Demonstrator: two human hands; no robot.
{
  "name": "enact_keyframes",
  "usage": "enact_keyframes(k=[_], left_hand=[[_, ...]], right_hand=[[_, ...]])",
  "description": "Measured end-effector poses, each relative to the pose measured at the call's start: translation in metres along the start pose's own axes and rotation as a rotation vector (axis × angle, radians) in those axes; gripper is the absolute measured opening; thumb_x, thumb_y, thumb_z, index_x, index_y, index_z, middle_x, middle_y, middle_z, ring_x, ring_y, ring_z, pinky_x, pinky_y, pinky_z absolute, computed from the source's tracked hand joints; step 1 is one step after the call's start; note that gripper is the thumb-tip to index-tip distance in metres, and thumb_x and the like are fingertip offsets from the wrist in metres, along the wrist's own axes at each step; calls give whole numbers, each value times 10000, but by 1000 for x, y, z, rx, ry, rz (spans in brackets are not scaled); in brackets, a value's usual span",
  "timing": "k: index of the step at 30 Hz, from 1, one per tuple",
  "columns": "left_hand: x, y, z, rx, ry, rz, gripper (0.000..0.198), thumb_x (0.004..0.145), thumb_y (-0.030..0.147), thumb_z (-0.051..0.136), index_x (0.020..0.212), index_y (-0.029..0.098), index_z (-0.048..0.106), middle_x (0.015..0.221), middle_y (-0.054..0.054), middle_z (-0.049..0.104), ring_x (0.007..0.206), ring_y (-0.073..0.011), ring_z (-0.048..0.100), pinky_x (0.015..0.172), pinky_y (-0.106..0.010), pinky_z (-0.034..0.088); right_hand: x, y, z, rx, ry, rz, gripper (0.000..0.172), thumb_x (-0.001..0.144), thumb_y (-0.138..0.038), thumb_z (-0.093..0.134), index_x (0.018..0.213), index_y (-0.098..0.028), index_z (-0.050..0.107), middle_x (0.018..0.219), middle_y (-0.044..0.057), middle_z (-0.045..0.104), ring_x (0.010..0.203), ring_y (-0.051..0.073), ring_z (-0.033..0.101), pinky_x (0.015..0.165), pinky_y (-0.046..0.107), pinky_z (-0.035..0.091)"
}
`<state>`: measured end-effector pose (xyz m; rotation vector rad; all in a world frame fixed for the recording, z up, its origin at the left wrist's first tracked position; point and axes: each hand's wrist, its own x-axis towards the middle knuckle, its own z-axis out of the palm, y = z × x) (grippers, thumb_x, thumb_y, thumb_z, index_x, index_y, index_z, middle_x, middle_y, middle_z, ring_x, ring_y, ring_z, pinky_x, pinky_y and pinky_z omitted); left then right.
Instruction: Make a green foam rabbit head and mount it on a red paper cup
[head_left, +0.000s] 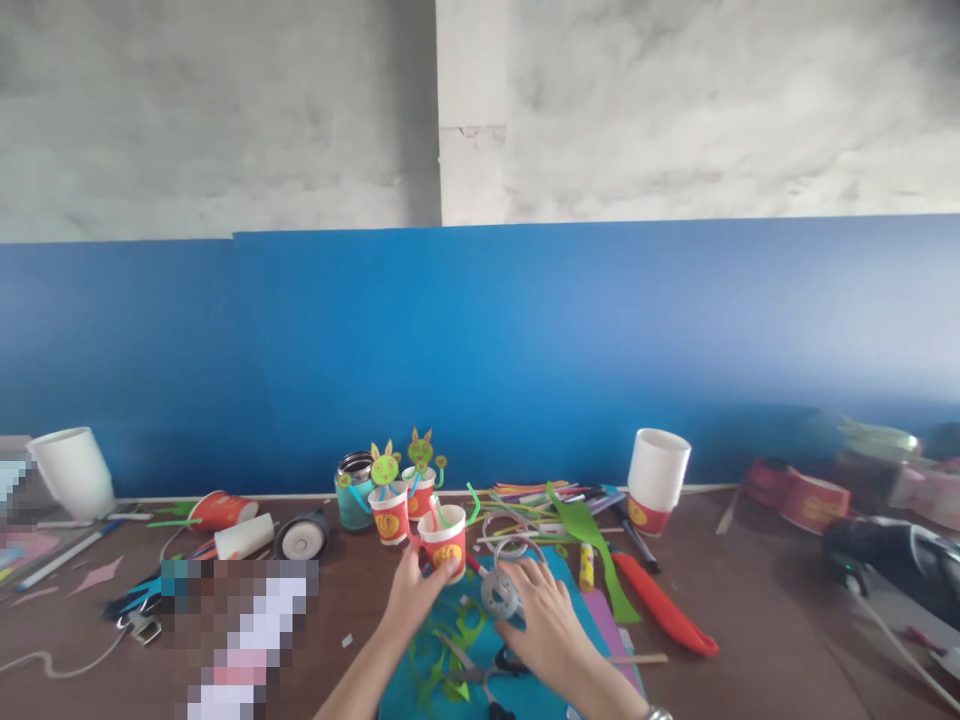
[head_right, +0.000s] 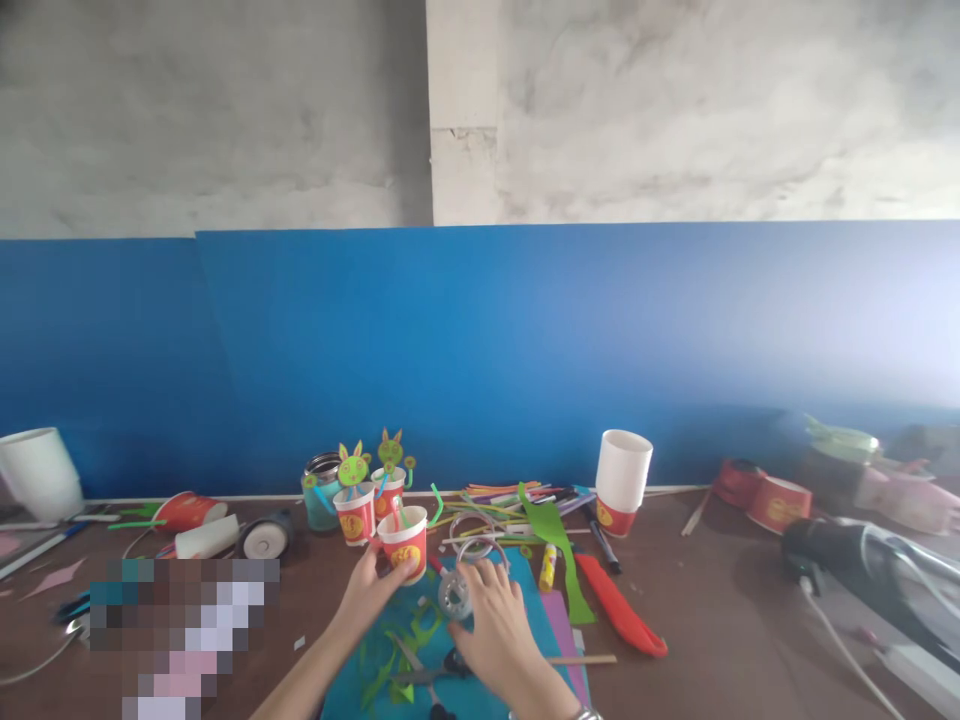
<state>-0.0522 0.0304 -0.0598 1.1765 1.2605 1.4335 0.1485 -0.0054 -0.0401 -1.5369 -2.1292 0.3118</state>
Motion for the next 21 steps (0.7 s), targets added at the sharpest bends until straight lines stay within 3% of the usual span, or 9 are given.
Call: enact_keyframes(k=[5, 11, 15, 21], left_hand=[[-6, -9, -3, 174, 36, 147, 496, 647, 393, 701, 1053, 152, 549, 1044, -99, 645, 1027, -303, 562, 905, -410, 397], [-7, -14, -8, 282, 103, 173, 507, 689, 451, 638, 1085, 155, 526, 1053, -122, 647, 1010, -318, 581, 849, -396, 439], [-3, -20, -10, 330, 165, 208, 508, 714, 448, 596, 1113, 146, 506, 1093, -153, 625, 1032, -305, 577, 863, -388, 445], [0, -24, -15, 414, 289, 315, 225, 761, 366, 493, 894, 187, 522, 868, -89, 616, 843, -254, 610, 779, -398, 475]], right_hand=[[-5, 4, 16, -28, 76, -14, 488, 727, -190, 513, 1212, -239, 516, 1174, 92, 587, 1109, 282, 488, 897, 394, 362], [-4, 11, 19, 12, 130, -65, 443, 802, -286, 504, 1239, -212, 487, 1192, 101, 594, 1114, 273, 506, 960, 419, 325], [-5, 15, 21, 37, 138, -90, 459, 778, -237, 502, 1236, -202, 490, 1196, 95, 591, 1129, 262, 502, 988, 421, 321], [-4, 24, 26, 36, 202, -102, 535, 701, -100, 412, 1222, -197, 488, 1194, 79, 581, 1135, 242, 494, 988, 416, 335]])
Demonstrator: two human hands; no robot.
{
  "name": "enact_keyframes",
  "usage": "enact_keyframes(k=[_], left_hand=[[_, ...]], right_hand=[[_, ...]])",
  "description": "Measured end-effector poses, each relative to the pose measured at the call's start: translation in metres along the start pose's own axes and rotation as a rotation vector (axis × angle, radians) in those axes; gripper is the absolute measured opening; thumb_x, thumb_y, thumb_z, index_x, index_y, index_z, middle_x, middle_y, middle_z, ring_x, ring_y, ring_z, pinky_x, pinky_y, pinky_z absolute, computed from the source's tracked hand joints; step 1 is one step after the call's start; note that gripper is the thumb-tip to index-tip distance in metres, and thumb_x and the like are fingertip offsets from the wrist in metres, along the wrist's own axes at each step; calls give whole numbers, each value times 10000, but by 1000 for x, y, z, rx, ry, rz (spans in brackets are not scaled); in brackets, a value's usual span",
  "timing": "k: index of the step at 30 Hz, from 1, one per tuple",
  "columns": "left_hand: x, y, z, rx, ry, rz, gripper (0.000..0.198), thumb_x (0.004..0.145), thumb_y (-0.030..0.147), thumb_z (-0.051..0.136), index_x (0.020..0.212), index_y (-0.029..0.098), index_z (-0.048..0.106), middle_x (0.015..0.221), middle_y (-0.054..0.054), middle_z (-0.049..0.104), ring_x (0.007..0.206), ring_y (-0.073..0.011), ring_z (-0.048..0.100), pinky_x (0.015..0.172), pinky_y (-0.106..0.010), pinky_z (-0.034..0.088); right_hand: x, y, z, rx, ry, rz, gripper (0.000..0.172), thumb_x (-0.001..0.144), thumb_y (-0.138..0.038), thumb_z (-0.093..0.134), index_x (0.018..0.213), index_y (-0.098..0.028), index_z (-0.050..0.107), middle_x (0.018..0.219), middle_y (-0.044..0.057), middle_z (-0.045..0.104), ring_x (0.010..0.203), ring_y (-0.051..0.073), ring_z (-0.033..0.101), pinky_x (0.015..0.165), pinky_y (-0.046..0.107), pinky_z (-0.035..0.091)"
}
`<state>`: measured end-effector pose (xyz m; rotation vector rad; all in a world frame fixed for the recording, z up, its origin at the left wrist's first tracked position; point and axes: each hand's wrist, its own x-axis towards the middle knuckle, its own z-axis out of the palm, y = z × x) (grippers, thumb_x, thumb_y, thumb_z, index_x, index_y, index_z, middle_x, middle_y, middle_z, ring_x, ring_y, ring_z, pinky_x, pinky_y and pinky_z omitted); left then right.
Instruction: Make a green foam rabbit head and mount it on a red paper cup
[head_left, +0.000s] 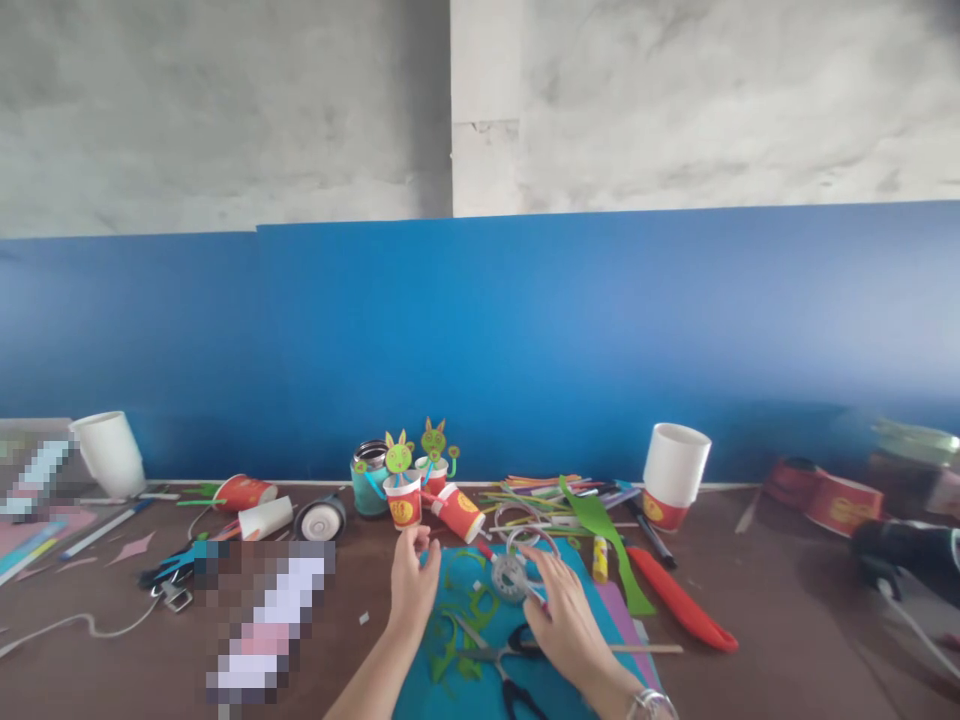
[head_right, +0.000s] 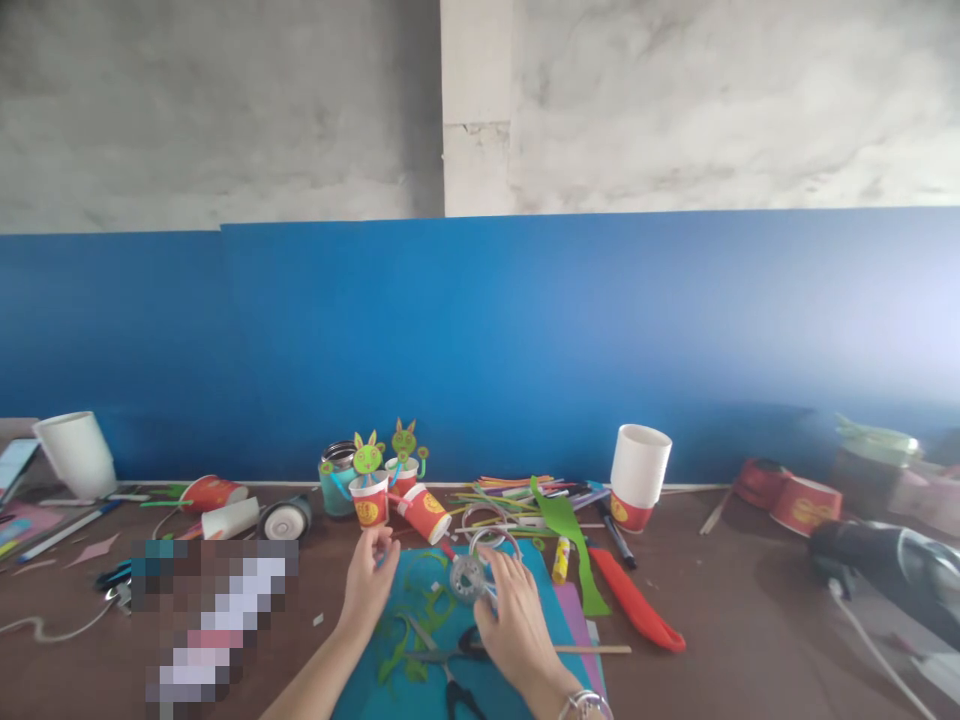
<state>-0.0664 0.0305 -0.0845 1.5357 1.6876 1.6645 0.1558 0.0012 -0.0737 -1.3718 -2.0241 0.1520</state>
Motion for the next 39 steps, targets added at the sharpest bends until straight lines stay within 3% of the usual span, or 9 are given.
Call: enact_keyframes(k=[4, 8, 10, 12, 15, 17, 24, 36, 39], left_hand=[[0, 7, -6, 46, -7, 126, 106, 780, 258, 440, 827, 206, 519, 836, -72, 593, 808, -234, 593, 755, -378, 468], [-6, 25, -8, 70, -131, 286, 150, 802, 210, 430, 842, 206, 574, 860, -75, 605, 846, -226, 581, 784, -361, 460], [-11, 36, -9, 83, -234, 367, 168, 805, 215, 464, 874, 226, 617, 893, -60, 628, 890, -222, 574, 819, -356, 450], [-17, 45, -9, 143, -431, 515, 248, 818, 215, 477, 1022, 252, 614, 1020, -56, 632, 995, -228, 544, 888, -378, 418], [-26, 56, -7, 245, -704, 682, 423, 841, 264, 491, 1263, 261, 463, 1267, -63, 528, 1183, -254, 428, 993, -425, 333], [-29, 59, -6, 272, -784, 703, 459, 856, 302, 481, 1307, 258, 408, 1307, -63, 495, 1225, -257, 385, 1020, -431, 302], [-29, 56, -5, 317, -734, 675, 307, 850, 239, 462, 1145, 218, 544, 1088, -83, 578, 1078, -255, 473, 955, -428, 366], [-27, 35, -1, 274, -646, 590, 711, 796, 324, 544, 1400, 229, 181, 1409, -121, 330, 1284, -300, 280, 1036, -478, 265], [-26, 35, -1, 265, -679, 561, 661, 788, 320, 554, 1372, 239, 256, 1307, -113, 452, 1193, -294, 396, 994, -468, 315]], right_hand=[[3, 5, -6, -127, 41, 83, 527, 616, 1, 387, 1069, -180, 586, 1077, 79, 640, 1052, 241, 538, 938, 413, 356], [5, 6, -12, -159, -41, 94, 416, 624, -3, 422, 905, -215, 645, 994, 46, 673, 1000, 241, 559, 857, 401, 380], [5, 5, -13, -146, -57, 81, 302, 688, -54, 453, 826, -232, 653, 960, 31, 680, 979, 244, 561, 820, 396, 383], [5, 5, -13, -145, -42, 73, 219, 743, -115, 474, 792, -237, 649, 915, 26, 685, 945, 245, 568, 796, 395, 381], [6, 4, -12, -181, 6, 74, 179, 762, -138, 483, 779, -232, 633, 858, 25, 682, 892, 245, 578, 770, 398, 377], [6, 2, -13, -211, 35, 85, 179, 767, -130, 471, 756, -225, 622, 828, 26, 678, 878, 247, 582, 754, 396, 375], [5, -3, -19, -196, 67, 136, 193, 764, -112, 466, 762, -223, 625, 812, 21, 677, 877, 247, 590, 749, 391, 366], [4, -20, -24, 40, -43, -140, 198, 834, -136, 454, 804, -217, 632, 787, 24, 677, 813, 194, 603, 851, 356, 338], [4, -19, -22, 9, -6, -120, 216, 844, -132, 446, 806, -218, 640, 780, 24, 684, 811, 190, 606, 889, 377, 315]])
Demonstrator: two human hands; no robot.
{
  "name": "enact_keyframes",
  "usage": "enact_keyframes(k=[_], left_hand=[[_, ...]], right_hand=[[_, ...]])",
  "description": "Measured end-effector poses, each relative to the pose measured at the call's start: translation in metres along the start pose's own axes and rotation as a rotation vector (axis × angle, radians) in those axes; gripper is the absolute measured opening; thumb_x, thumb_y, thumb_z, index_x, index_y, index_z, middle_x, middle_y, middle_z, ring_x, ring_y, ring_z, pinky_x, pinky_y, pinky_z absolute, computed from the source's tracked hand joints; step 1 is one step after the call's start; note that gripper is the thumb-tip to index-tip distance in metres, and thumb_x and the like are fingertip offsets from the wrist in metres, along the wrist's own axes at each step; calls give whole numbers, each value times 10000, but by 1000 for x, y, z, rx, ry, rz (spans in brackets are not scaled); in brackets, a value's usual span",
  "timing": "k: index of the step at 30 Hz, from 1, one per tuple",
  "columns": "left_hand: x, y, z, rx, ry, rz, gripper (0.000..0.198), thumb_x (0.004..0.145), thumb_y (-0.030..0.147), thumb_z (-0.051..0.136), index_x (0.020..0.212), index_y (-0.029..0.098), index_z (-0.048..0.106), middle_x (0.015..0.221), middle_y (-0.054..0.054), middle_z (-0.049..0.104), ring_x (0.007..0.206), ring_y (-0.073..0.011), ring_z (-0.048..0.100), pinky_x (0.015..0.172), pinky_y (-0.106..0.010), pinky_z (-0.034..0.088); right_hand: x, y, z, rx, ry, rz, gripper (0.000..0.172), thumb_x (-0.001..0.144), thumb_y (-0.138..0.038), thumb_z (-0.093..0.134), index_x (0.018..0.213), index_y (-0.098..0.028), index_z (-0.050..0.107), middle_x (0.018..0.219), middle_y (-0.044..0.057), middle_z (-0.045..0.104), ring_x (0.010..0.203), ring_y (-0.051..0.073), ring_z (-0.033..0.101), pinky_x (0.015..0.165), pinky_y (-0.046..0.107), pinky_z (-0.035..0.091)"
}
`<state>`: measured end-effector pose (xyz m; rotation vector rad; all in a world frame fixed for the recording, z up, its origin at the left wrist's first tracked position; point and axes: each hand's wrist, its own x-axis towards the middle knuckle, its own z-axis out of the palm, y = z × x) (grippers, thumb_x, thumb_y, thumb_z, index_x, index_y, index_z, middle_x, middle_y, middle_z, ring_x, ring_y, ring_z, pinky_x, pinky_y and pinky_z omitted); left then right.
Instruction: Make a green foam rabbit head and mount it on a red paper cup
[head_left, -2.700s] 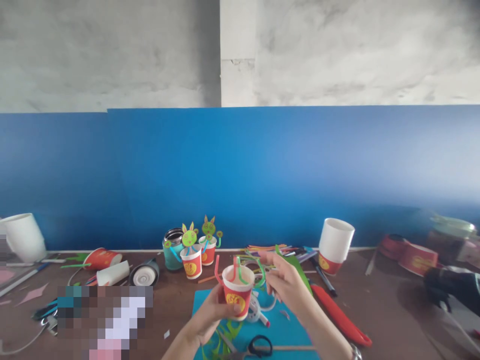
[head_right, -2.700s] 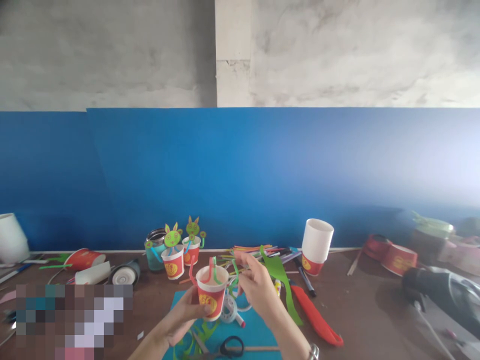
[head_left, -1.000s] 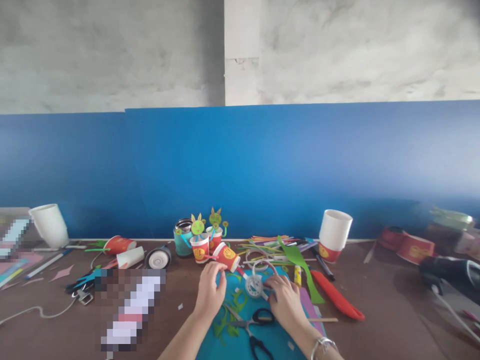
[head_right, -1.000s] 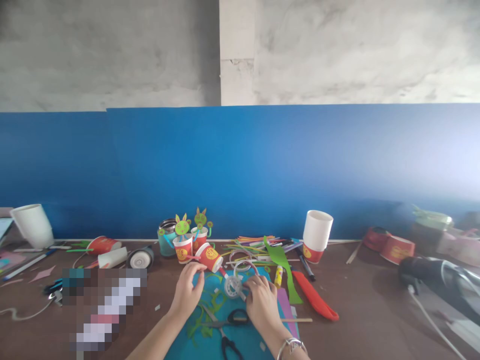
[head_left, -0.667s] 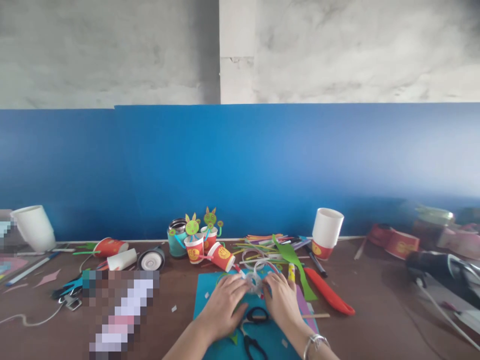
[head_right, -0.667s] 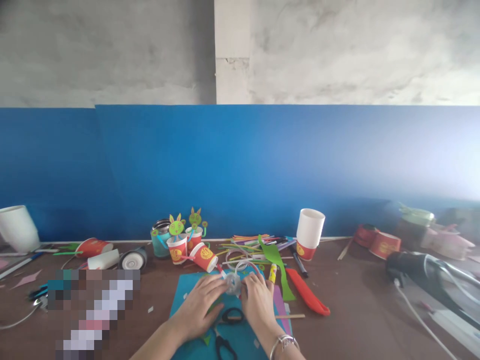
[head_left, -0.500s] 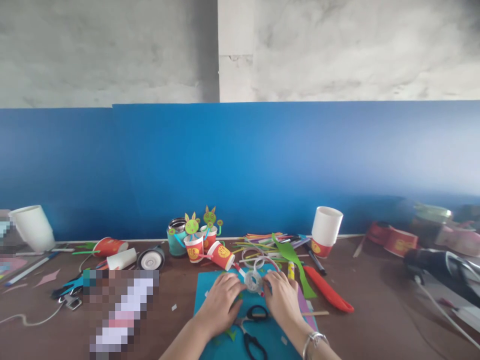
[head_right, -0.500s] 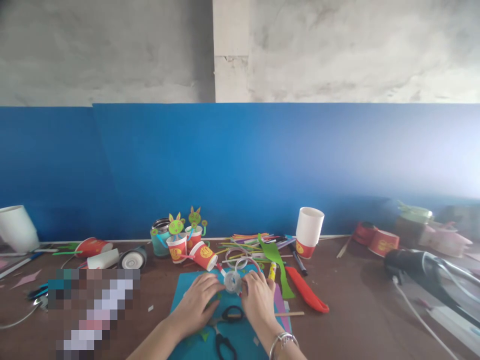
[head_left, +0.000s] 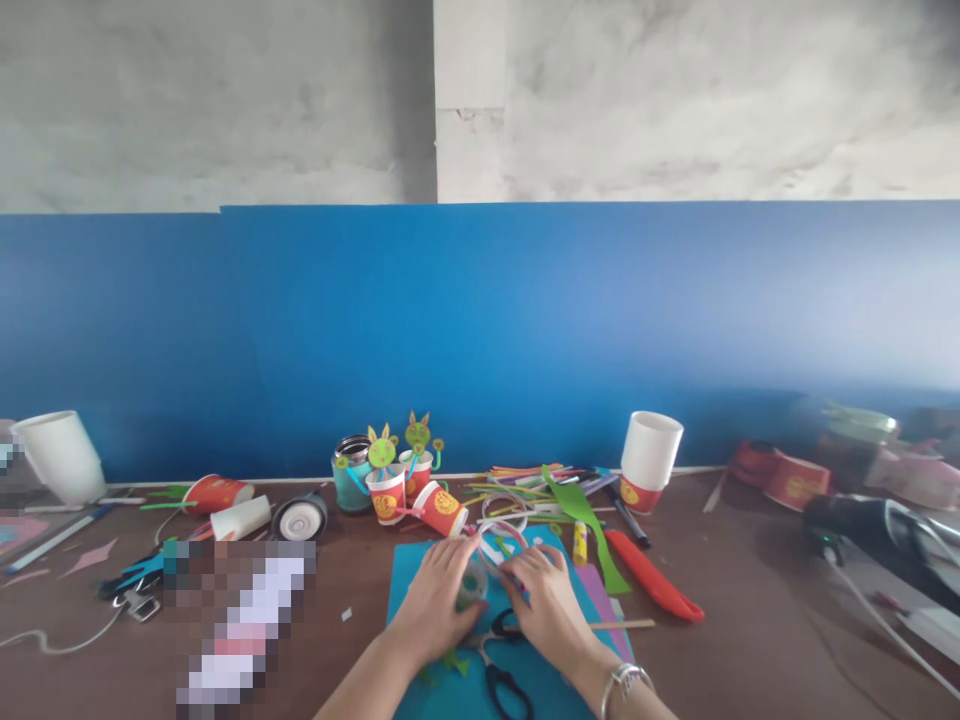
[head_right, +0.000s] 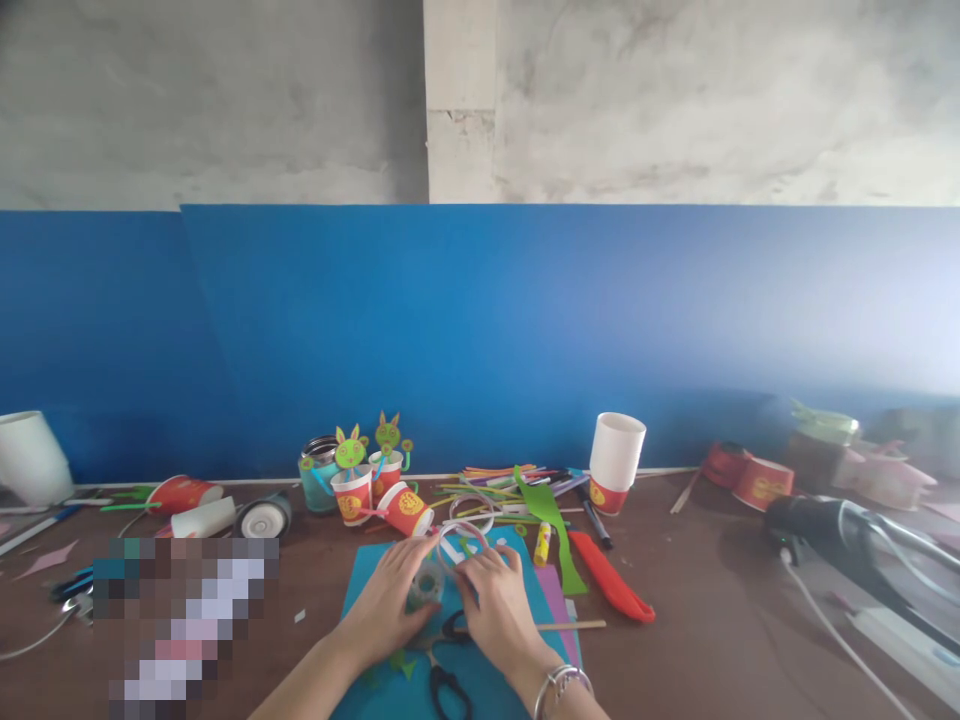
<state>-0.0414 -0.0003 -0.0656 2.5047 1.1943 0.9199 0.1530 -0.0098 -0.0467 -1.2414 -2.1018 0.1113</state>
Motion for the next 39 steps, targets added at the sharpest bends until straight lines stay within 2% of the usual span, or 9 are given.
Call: enact_keyframes(k=[4, 9, 14, 21, 25, 29, 32, 36, 39], left_hand=[[2, 5, -3, -5, 10, -46, 566, 769, 186, 505, 1312, 251, 357, 1132, -78, 562, 1041, -250, 491, 930, -437, 370], [2, 10, -7, 15, 29, -19, 667, 636, 59, 478, 1273, 248, 417, 1134, -65, 560, 1041, -248, 485, 928, -430, 363], [0, 1, -6, -51, 161, -61, 531, 679, 66, 442, 1183, 221, 505, 1121, -72, 584, 1053, -243, 505, 917, -401, 388], [1, -14, -8, -128, 354, -277, 308, 820, 145, 338, 1031, 170, 561, 923, -77, 649, 895, -210, 598, 820, -348, 453], [3, -10, -13, -147, 280, -246, 265, 826, 231, 427, 1046, 197, 572, 977, -60, 649, 929, -197, 593, 840, -309, 452], [3, -5, -11, -81, 17, -145, 414, 697, 220, 577, 1111, 221, 572, 1126, -53, 604, 1059, -220, 528, 926, -320, 404], [2, -7, -12, -34, -53, -150, 462, 657, 132, 528, 1110, 208, 579, 1113, -60, 602, 1057, -219, 516, 935, -333, 391], [1, -9, -21, 0, -62, -183, 470, 631, 69, 470, 1047, 225, 624, 1056, -56, 625, 1025, -228, 523, 928, -374, 385], [-1, 0, -29, 22, -117, -154, 365, 721, 143, 497, 1029, 275, 642, 1094, -34, 630, 1082, -244, 503, 1015, -459, 279]], right_hand=[[1, 11, 3, -98, 88, 125, 217, 844, -158, 460, 828, -235, 662, 832, 23, 712, 841, 204, 617, 873, 399, 327], [-2, 27, 7, -234, 99, 216, 299, 782, -92, 468, 907, -268, 674, 928, 22, 707, 925, 235, 603, 882, 440, 337], [-3, 27, 9, -253, 84, 202, 402, 722, -28, 453, 1016, -229, 639, 1001, 54, 658, 980, 243, 558, 896, 435, 353], [-2, 10, 3, -125, 8, 55, 219, 813, -206, 516, 963, -277, 658, 1105, 63, 587, 1040, 264, 497, 885, 420, 372], [-2, 2, -2, -77, -5, 44, 212, 847, -195, 464, 931, -251, 651, 1070, 66, 586, 1007, 248, 502, 856, 398, 373], [-6, -14, -9, 49, -267, -78, 130, 797, -265, 553, 887, -234, 641, 905, 31, 602, 915, 208, 525, 860, 346, 366], [-11, -25, -14, 83, -434, -116, 365, 643, -370, 686, 978, -246, 610, 1005, 28, 560, 1010, 234, 487, 928, 353, 323], [-13, -26, -20, 10, -498, -47, 308, 637, -202, 580, 944, -226, 575, 1019, 37, 541, 1030, 228, 467, 930, 345, 300], [-12, -16, -25, -76, -487, 16, 314, 609, -92, 477, 889, -201, 568, 959, 52, 575, 968, 219, 491, 862, 327, 321]])
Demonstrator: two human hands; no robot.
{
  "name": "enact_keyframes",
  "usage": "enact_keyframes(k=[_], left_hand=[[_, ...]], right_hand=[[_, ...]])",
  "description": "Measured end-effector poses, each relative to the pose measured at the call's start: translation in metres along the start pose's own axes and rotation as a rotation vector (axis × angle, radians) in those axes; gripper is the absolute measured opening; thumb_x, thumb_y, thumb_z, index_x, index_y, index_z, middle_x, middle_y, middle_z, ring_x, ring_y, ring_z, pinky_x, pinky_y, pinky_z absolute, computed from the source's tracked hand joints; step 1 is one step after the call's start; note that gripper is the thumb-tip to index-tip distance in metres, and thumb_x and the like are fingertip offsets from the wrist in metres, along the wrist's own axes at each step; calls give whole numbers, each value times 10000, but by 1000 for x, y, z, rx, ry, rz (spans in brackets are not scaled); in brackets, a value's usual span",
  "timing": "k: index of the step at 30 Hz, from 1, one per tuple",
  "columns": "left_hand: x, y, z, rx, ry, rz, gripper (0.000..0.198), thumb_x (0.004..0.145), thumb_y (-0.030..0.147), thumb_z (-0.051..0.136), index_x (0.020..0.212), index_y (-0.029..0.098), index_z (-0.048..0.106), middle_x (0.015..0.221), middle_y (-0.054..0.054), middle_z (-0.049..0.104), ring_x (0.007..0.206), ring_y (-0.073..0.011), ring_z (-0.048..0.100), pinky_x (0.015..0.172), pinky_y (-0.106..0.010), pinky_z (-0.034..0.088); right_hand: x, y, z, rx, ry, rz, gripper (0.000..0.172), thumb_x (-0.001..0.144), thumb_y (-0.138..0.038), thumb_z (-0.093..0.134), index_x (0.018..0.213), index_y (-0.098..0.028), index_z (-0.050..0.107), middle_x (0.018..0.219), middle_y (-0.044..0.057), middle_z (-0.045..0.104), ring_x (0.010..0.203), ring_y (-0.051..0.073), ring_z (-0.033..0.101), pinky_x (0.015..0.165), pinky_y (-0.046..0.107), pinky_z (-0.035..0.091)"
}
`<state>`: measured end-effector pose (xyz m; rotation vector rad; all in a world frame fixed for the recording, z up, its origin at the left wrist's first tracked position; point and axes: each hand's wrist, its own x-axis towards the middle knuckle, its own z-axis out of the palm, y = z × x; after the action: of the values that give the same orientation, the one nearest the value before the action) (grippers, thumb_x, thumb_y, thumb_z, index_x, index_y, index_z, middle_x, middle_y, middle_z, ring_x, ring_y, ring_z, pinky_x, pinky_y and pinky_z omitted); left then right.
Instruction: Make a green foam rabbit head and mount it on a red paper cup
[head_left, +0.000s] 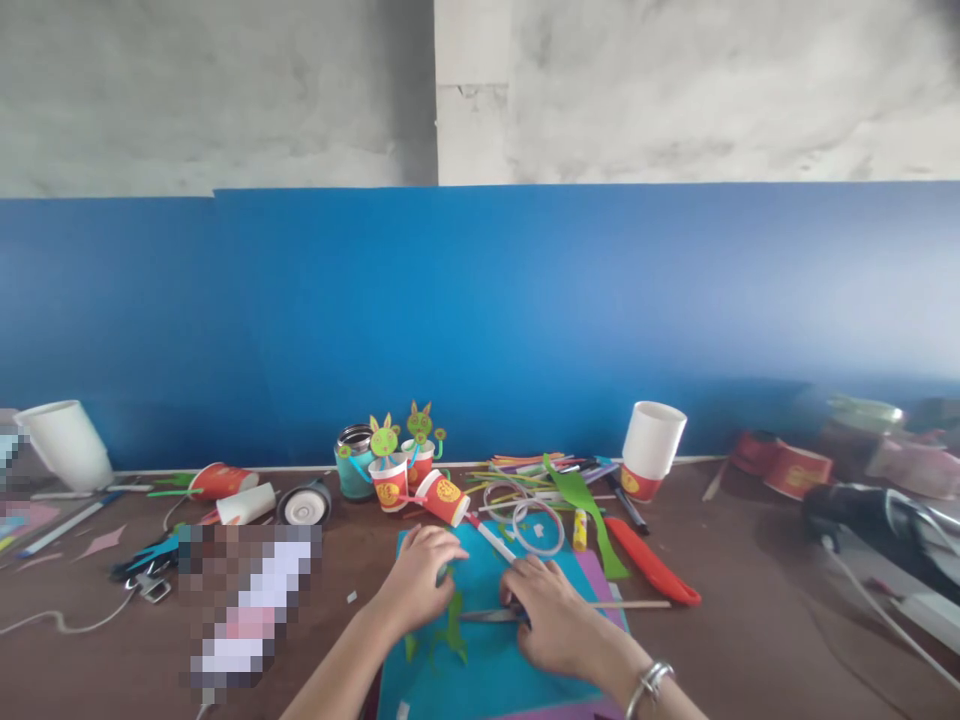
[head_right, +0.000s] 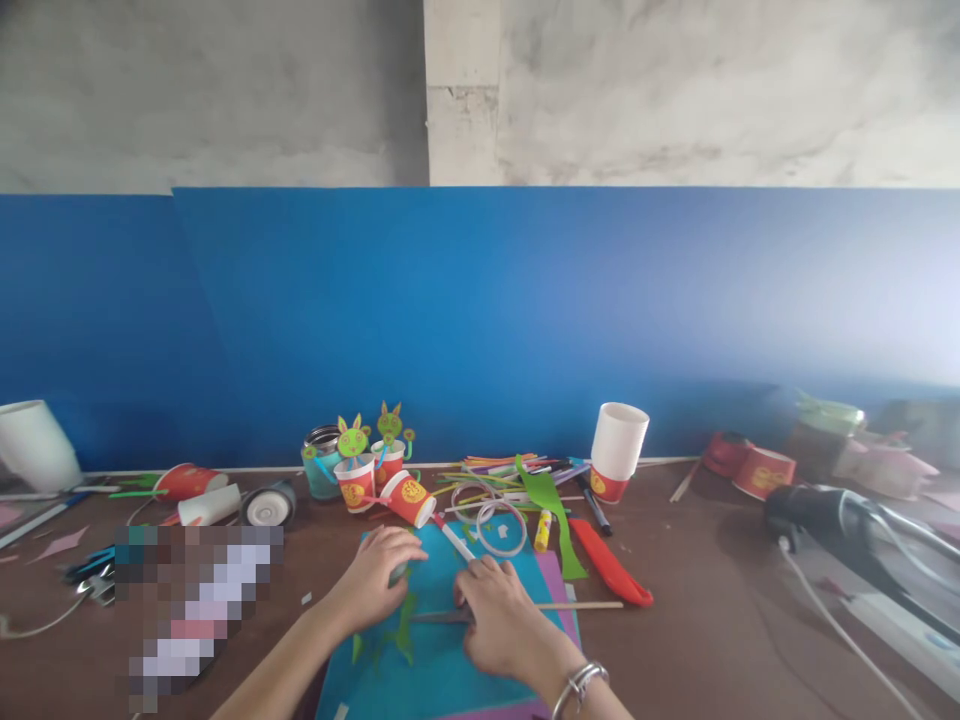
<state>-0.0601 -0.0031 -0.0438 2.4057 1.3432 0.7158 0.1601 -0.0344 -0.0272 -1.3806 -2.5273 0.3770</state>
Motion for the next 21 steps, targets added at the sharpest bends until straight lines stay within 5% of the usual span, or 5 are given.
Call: enact_keyframes(k=[4, 6, 13, 18, 21], left_hand=[[-13, 17, -2, 57, -228, 137, 491, 799, 440, 539, 1265, 305, 464, 1305, -49, 513, 1244, -295, 383, 1049, -588, 134], [-22, 21, -3, 124, -279, 203, 539, 796, 425, 560, 1302, 309, 413, 1368, -66, 442, 1265, -304, 359, 1045, -609, 122], [-50, -10, -11, 340, -120, 312, 487, 825, 54, 372, 1260, 249, 468, 1233, -72, 576, 1147, -223, 511, 1042, -499, 302], [-56, -19, -7, 410, 60, 238, 393, 809, 70, 403, 1107, 236, 599, 1137, -71, 636, 1071, -246, 568, 982, -471, 402], [-55, -1, 0, 299, -19, 291, 355, 865, 260, 464, 1215, 261, 517, 1257, -65, 559, 1158, -252, 503, 1021, -468, 356]], right_hand=[[1, 16, -4, -109, 18, 136, 357, 594, -46, 428, 893, -177, 571, 910, 72, 611, 899, 233, 534, 781, 332, 327], [1, 21, -5, -133, 36, 183, 356, 584, -41, 430, 882, -174, 572, 895, 74, 622, 883, 242, 548, 755, 331, 329], [-2, 29, -6, -189, 156, 175, 335, 571, -20, 455, 831, -190, 580, 830, 70, 654, 818, 262, 577, 757, 378, 335], [-3, 31, 1, -192, 229, 121, 337, 553, -6, 448, 804, -195, 570, 793, 47, 637, 803, 244, 568, 747, 378, 334], [-3, 27, 3, -155, 244, 90, 302, 587, -15, 450, 792, -201, 569, 796, 24, 614, 798, 214, 552, 732, 350, 347]])
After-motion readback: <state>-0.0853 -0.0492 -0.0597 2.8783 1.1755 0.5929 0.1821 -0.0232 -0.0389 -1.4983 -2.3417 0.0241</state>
